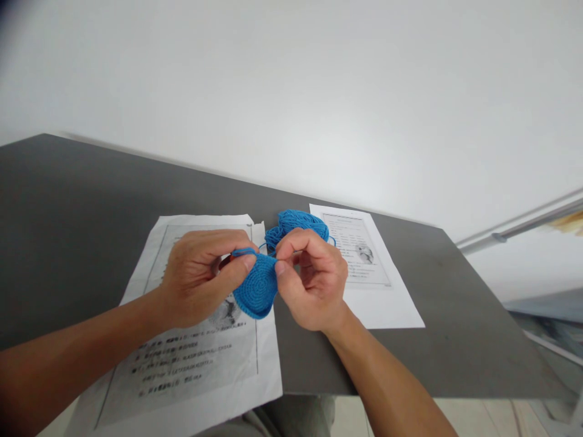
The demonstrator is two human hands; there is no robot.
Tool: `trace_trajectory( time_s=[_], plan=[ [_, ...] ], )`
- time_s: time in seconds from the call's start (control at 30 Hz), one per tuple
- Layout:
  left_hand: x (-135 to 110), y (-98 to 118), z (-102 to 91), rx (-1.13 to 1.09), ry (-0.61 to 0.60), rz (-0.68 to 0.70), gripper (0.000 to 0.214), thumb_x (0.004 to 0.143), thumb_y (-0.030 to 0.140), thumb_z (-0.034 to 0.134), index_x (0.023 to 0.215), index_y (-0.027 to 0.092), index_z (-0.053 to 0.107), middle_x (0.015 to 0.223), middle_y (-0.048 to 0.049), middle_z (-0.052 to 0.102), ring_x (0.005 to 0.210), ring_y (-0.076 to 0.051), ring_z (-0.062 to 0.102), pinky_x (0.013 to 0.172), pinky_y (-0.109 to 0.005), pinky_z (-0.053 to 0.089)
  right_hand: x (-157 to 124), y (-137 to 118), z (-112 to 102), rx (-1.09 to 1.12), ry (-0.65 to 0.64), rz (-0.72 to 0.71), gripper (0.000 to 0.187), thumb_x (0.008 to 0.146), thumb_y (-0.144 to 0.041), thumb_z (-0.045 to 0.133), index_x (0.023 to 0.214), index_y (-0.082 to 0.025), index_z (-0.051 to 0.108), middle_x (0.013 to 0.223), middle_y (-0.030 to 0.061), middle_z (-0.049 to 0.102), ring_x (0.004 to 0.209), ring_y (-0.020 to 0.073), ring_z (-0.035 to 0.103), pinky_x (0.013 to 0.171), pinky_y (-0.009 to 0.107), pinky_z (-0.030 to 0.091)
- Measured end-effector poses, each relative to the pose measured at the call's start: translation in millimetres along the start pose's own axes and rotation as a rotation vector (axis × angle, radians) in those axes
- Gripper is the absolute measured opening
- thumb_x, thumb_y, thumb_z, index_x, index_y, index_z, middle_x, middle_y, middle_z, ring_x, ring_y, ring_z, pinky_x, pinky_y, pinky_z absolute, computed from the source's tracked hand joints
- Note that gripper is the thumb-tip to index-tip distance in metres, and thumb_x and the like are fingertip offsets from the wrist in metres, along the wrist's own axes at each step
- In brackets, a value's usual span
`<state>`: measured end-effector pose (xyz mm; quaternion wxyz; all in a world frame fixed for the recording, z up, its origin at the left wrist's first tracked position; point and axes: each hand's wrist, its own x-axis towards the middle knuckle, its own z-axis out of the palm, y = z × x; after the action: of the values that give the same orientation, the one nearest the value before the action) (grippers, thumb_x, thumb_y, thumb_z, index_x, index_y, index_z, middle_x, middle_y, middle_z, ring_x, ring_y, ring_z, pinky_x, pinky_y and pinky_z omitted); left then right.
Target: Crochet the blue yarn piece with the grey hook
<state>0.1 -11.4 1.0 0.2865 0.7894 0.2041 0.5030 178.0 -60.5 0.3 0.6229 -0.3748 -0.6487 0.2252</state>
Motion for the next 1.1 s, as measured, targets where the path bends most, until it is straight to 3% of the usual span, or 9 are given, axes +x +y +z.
trace_trajectory(
  time_s=[1.1],
  plan=[
    [1.2,2.6,-1.9,0.016,-0.053,0.031,0.026,0.090,0.006,0.056,0.065,0.015,0.060,0.057,0.0070,0.045,0.052,-0.005,0.036,0.050,-0.022,0.028,0.0,0.5,-0.6,-0.013,-0.034,-0.008,0.017,0.082,-0.005,0.066,0.081,-0.023,0.064,0.072,-0.0014,0.062,0.066,0.0142,0.057,0.060,0.028,0.044]
  ],
)
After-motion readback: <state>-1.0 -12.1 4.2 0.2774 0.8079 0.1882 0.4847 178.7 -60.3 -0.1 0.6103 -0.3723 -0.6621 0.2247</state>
